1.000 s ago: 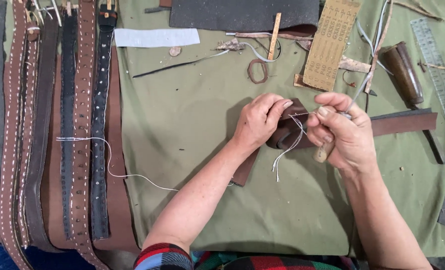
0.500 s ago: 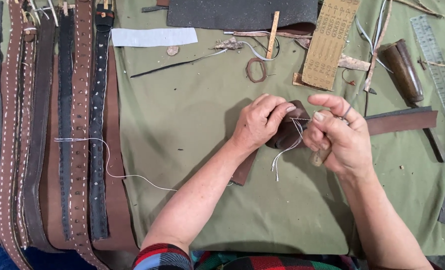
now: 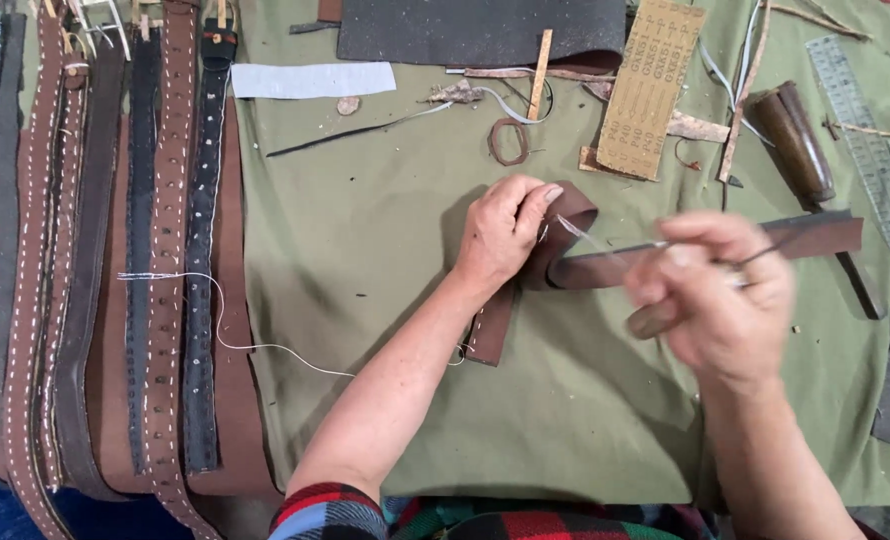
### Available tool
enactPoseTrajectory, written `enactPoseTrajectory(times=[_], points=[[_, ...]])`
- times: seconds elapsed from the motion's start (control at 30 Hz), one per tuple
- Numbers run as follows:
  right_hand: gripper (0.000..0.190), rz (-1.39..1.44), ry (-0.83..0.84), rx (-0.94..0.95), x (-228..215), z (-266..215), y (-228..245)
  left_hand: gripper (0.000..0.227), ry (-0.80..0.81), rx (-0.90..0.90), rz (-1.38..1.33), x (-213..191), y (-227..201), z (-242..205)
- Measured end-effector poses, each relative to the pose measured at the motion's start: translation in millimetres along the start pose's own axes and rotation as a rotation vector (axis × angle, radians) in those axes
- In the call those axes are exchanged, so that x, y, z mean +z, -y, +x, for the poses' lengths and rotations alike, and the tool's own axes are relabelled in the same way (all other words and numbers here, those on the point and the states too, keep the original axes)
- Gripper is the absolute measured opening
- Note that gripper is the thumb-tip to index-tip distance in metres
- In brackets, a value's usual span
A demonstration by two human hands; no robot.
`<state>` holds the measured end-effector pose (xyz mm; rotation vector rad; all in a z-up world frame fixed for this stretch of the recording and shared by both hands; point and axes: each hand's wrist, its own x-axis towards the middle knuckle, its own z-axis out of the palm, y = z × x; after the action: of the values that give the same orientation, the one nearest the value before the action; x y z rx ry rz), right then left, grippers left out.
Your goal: Hand-stitching a leather belt using an awl and thread on a workshop table.
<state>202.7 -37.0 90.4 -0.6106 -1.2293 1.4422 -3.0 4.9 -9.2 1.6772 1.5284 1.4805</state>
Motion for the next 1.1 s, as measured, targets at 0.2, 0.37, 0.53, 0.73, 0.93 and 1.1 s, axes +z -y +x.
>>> enactPoseTrajectory(times=[0.2,0.37,0.53,0.73,0.93,1.1], points=[[0.016,-0.076,-0.163,-0.113,-49.6,9.0,23.6,0.021,0.065,-0.009,-0.021,-0.4,3.6,2.1],[0.017,-0.286,-0.437,-0.053,-227.9,-13.5,-14.9,0.025,0.032,-0.055,-0.068,-5.2,3.8,5.4],[0.022,-0.337,-0.426,0.088,-287.7,-60.4,-24.8,0.027,0.065,-0.114,-0.128,-8.1,3.8,6.9],[0.035,-1.191,-0.343,0.174,-219.2,-70.5,7.7,0.027,0.249,-0.505,-0.359,-27.9,-4.2,20.5],[0.052,-1.370,-0.053,-0.036,-160.3,-42.1,18.9,0.037,0.377,-0.645,-0.555,-46.8,-18.1,26.5],[0.079,-1.482,0.041,0.428,-129.3,10.6,16.5,0.041,0.418,-0.619,-0.592,-57.0,-21.8,25.6]])
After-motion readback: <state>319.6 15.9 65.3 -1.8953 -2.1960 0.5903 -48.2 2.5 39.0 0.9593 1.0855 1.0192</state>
